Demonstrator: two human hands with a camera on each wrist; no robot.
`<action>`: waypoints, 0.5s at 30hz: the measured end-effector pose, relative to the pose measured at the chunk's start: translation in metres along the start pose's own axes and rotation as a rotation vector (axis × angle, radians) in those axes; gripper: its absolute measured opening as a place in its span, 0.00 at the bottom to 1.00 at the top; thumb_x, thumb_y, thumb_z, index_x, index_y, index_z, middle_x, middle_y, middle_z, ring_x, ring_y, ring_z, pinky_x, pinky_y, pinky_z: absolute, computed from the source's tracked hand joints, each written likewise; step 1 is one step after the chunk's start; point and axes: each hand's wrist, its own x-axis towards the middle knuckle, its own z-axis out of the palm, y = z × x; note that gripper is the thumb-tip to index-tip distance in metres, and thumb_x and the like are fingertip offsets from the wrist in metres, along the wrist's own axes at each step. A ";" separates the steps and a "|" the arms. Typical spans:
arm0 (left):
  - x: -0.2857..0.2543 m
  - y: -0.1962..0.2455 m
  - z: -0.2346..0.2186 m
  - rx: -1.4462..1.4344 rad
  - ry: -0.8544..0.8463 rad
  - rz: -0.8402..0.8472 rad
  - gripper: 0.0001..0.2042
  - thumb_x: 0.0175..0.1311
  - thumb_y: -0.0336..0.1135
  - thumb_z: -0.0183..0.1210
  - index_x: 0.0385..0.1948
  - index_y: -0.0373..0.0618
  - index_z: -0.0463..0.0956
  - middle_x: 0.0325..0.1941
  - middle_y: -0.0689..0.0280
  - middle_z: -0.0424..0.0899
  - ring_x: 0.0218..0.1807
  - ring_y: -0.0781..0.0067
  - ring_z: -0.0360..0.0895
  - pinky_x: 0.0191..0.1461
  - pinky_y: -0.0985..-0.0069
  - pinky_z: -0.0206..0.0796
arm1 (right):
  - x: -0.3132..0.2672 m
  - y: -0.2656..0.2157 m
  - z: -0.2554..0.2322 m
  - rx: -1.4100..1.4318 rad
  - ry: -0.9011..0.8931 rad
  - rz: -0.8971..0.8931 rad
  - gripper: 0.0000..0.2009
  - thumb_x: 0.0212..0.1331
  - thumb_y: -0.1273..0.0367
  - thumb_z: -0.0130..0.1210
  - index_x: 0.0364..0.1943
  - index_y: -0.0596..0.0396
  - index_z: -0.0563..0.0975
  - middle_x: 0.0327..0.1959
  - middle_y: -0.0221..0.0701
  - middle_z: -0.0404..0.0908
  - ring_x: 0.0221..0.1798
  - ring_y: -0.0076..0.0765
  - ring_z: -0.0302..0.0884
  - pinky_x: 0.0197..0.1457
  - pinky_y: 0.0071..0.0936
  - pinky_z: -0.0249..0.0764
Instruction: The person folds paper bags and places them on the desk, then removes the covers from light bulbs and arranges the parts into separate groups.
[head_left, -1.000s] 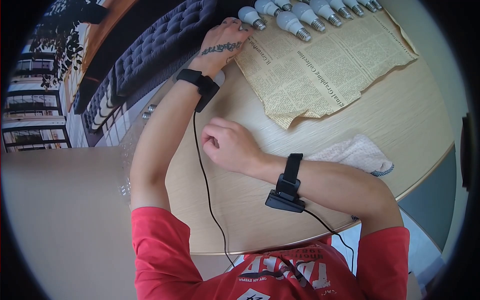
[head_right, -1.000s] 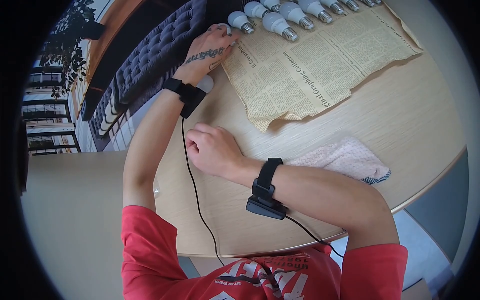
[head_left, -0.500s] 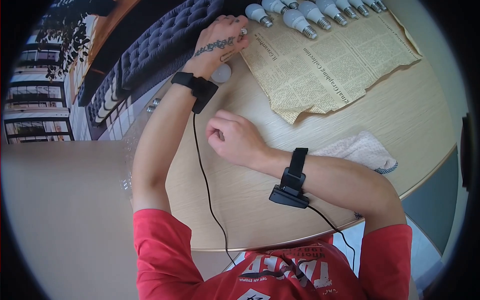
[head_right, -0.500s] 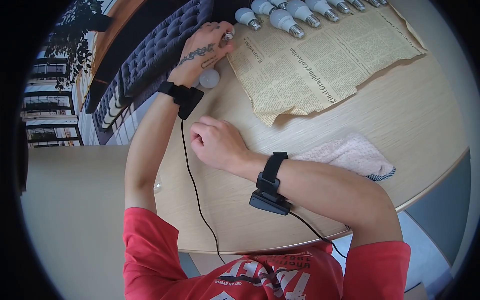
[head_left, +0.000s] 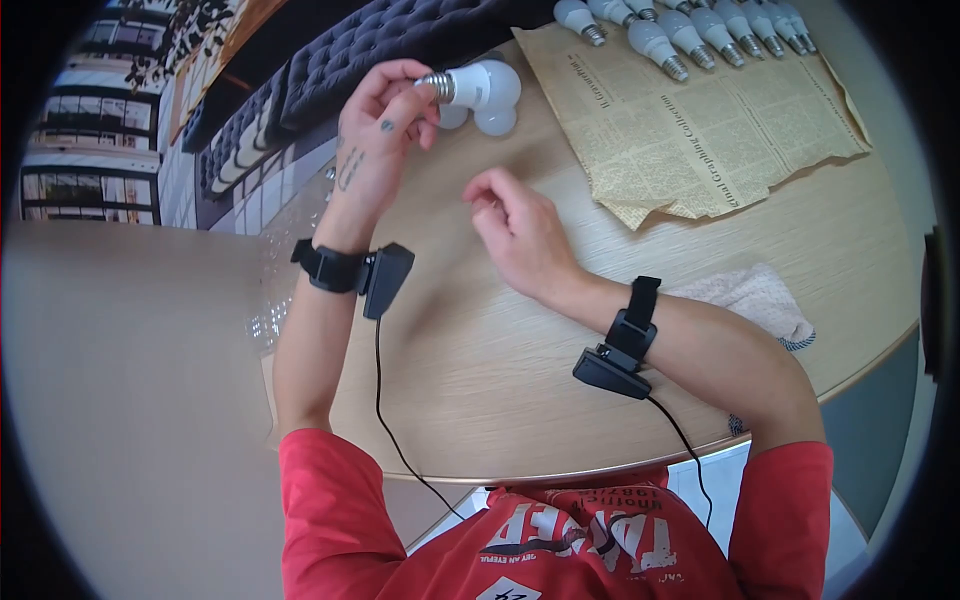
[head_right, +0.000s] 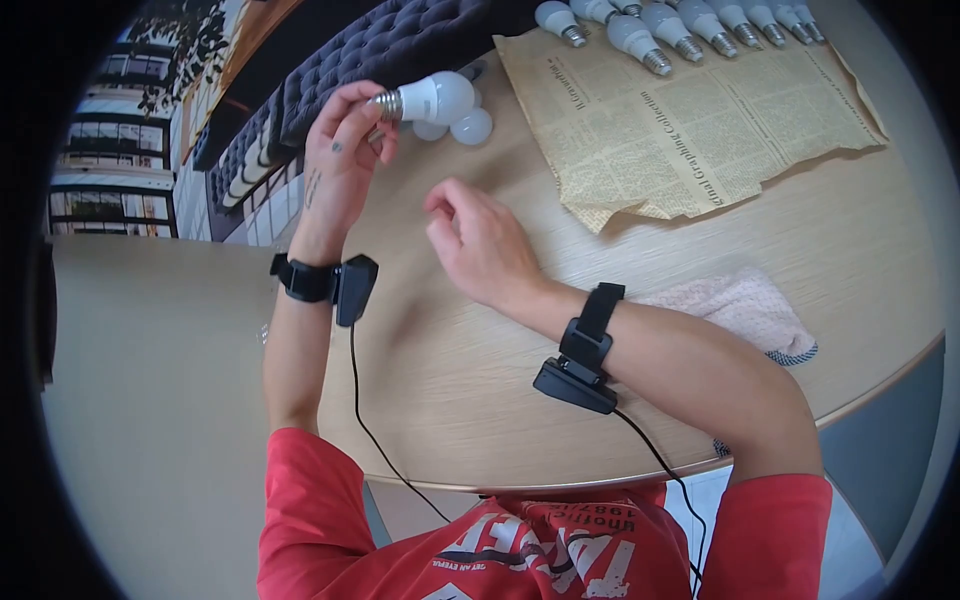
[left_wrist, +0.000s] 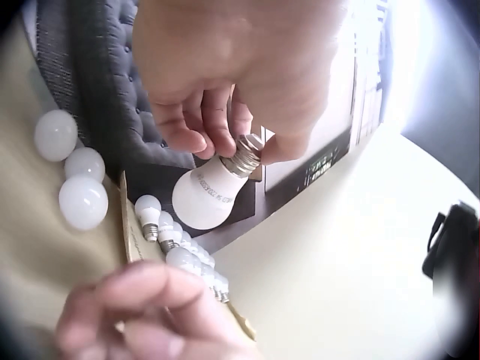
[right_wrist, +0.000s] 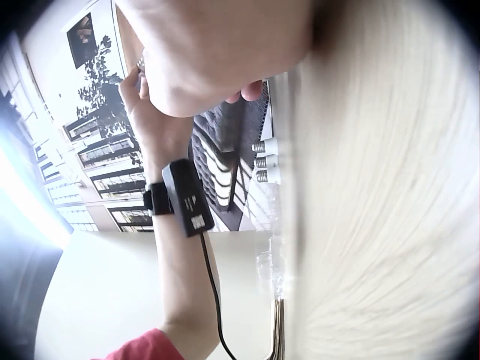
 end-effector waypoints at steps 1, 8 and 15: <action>-0.012 -0.002 -0.005 -0.074 -0.027 -0.014 0.10 0.71 0.31 0.53 0.49 0.41 0.74 0.36 0.66 0.79 0.33 0.79 0.75 0.34 0.81 0.67 | 0.000 -0.001 0.000 0.047 0.012 0.016 0.07 0.67 0.68 0.49 0.43 0.57 0.73 0.35 0.43 0.81 0.36 0.49 0.81 0.40 0.42 0.74; -0.081 -0.033 -0.025 -0.490 0.049 -0.171 0.12 0.71 0.37 0.55 0.51 0.46 0.69 0.36 0.67 0.77 0.38 0.77 0.75 0.36 0.80 0.66 | 0.002 -0.005 -0.002 0.208 0.007 0.154 0.19 0.77 0.54 0.41 0.54 0.57 0.68 0.30 0.37 0.80 0.28 0.32 0.77 0.34 0.31 0.70; -0.113 -0.064 -0.019 -0.619 0.059 -0.290 0.13 0.70 0.40 0.55 0.51 0.49 0.69 0.36 0.67 0.78 0.36 0.75 0.75 0.36 0.78 0.66 | 0.002 -0.006 -0.002 0.225 -0.048 0.190 0.24 0.75 0.50 0.45 0.59 0.56 0.69 0.33 0.35 0.80 0.28 0.24 0.73 0.33 0.25 0.68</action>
